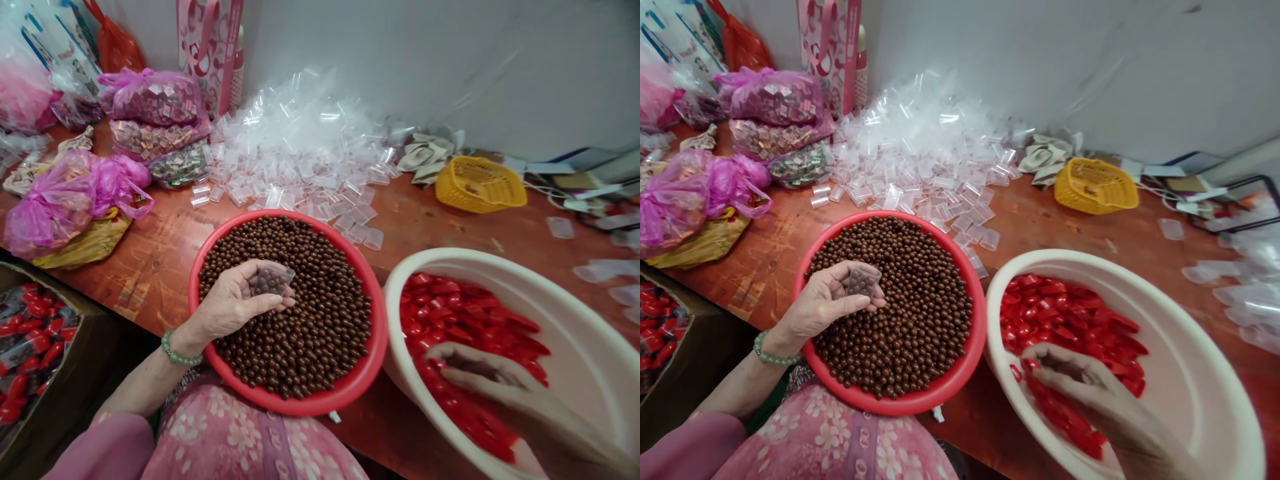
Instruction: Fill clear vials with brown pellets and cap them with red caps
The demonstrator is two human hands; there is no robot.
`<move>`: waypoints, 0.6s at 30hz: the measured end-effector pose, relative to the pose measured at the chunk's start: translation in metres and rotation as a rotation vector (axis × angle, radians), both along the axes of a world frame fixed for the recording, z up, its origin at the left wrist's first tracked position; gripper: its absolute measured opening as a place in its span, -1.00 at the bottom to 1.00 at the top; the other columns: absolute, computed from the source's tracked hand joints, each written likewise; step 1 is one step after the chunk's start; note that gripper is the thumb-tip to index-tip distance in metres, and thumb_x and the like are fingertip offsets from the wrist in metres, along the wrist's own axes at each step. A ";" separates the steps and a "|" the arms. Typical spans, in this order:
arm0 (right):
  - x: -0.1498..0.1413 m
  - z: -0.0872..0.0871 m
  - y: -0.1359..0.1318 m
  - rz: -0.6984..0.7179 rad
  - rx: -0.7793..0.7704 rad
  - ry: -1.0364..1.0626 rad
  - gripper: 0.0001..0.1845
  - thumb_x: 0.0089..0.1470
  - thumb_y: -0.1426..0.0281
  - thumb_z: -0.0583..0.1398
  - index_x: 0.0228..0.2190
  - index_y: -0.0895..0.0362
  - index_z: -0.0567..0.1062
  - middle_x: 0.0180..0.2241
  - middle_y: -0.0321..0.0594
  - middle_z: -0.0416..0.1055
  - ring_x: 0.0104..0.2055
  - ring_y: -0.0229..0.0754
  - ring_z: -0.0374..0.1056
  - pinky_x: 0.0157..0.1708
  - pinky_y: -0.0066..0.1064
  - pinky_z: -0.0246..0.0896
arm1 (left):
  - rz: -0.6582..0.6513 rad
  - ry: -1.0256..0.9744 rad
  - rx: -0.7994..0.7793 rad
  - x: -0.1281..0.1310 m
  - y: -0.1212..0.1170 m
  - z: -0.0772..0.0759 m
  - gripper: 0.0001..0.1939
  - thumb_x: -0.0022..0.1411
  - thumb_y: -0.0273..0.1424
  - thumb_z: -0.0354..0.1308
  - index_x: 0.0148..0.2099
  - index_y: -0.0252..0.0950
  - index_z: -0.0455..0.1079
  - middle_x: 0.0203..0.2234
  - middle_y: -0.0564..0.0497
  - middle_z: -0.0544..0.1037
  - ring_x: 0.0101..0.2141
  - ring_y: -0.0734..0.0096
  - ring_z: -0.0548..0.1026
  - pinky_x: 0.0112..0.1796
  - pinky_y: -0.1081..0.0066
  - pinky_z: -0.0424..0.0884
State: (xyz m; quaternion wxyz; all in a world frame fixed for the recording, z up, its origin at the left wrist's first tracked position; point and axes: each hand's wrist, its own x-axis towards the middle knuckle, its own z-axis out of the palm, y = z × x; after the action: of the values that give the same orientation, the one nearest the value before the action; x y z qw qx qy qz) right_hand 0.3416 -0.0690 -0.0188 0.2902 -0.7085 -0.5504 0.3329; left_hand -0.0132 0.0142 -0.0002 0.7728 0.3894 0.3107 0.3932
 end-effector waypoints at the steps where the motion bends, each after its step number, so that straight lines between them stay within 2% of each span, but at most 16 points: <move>1: -0.005 0.006 0.003 -0.043 -0.010 0.104 -0.80 -0.30 0.14 0.42 -0.59 -0.04 0.61 -0.58 -0.04 0.49 -0.60 0.04 0.41 -0.67 -0.20 0.35 | -0.012 0.012 -0.002 0.001 -0.001 0.001 -0.67 0.09 -0.42 0.35 -0.08 -0.35 0.41 -0.33 -0.01 0.59 -0.29 0.43 0.60 -0.25 0.49 0.47; 3: -0.025 0.019 0.014 -0.181 0.075 0.323 -0.83 -0.33 0.29 0.44 -0.57 -0.01 0.61 -0.58 -0.11 0.46 -0.65 -0.09 0.34 -0.72 -0.30 0.23 | -0.039 0.037 0.004 0.004 -0.004 0.002 -0.71 0.10 -0.39 0.35 -0.14 -0.36 0.41 -0.35 -0.01 0.58 -0.32 0.45 0.59 -0.26 0.48 0.47; 5: -0.058 0.029 0.032 -0.256 0.321 0.479 -0.89 -0.27 0.38 0.40 -0.56 0.03 0.59 -0.53 -0.15 0.47 -0.64 -0.21 0.31 -0.71 -0.40 0.18 | -0.074 0.058 0.013 0.007 -0.008 0.002 -0.73 0.10 -0.37 0.35 -0.18 -0.35 0.40 -0.36 -0.01 0.58 -0.33 0.46 0.58 -0.26 0.47 0.46; 7: -0.098 0.034 0.055 -0.167 0.558 0.673 -0.89 -0.28 0.40 0.39 -0.58 0.07 0.57 -0.60 -0.21 0.43 -0.64 -0.25 0.31 -0.71 -0.47 0.17 | -0.113 0.076 0.016 0.011 -0.012 0.003 -0.74 0.10 -0.37 0.34 -0.19 -0.35 0.38 -0.33 -0.02 0.58 -0.33 0.45 0.57 -0.28 0.47 0.45; 9: -0.136 0.033 0.074 -0.107 0.623 0.802 -0.88 -0.23 0.39 0.38 -0.53 0.08 0.56 -0.59 -0.28 0.44 -0.64 -0.31 0.30 -0.67 -0.49 0.23 | -0.140 0.102 0.016 0.013 -0.015 0.003 -0.74 0.12 -0.38 0.32 -0.18 -0.34 0.37 -0.31 -0.04 0.59 -0.33 0.45 0.57 -0.30 0.47 0.44; 12: -0.175 0.025 0.089 -0.088 0.656 0.853 -0.87 -0.14 0.35 0.37 -0.45 0.05 0.54 -0.54 -0.37 0.45 -0.59 -0.30 0.37 -0.56 -0.45 0.38 | -0.138 0.146 0.031 0.014 -0.019 0.004 -0.76 0.12 -0.42 0.29 -0.16 -0.34 0.38 -0.33 -0.02 0.59 -0.32 0.47 0.55 -0.28 0.48 0.41; 15: -0.187 0.018 0.088 -0.102 0.672 0.860 -0.86 -0.10 0.38 0.37 -0.43 0.07 0.53 -0.51 -0.39 0.46 -0.55 -0.28 0.43 -0.52 -0.42 0.44 | -0.130 0.167 0.046 0.011 -0.018 0.005 -0.76 0.12 -0.45 0.27 -0.13 -0.34 0.40 -0.34 0.00 0.59 -0.33 0.51 0.53 -0.26 0.49 0.40; 18: -0.183 0.015 0.080 -0.146 0.737 0.837 -0.86 -0.07 0.37 0.38 -0.42 0.05 0.52 -0.50 -0.42 0.45 -0.52 -0.29 0.43 -0.49 -0.42 0.45 | -0.115 0.169 0.046 0.007 -0.015 0.002 -0.75 0.13 -0.44 0.26 -0.11 -0.34 0.41 -0.33 0.00 0.59 -0.35 0.54 0.52 -0.27 0.51 0.40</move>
State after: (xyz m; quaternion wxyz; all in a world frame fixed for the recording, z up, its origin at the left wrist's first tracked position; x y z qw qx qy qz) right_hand 0.1584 0.0106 -0.0033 0.7345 -0.4039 -0.4178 0.3505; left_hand -0.0058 -0.0009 0.0016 0.7560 0.4558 0.3430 0.3210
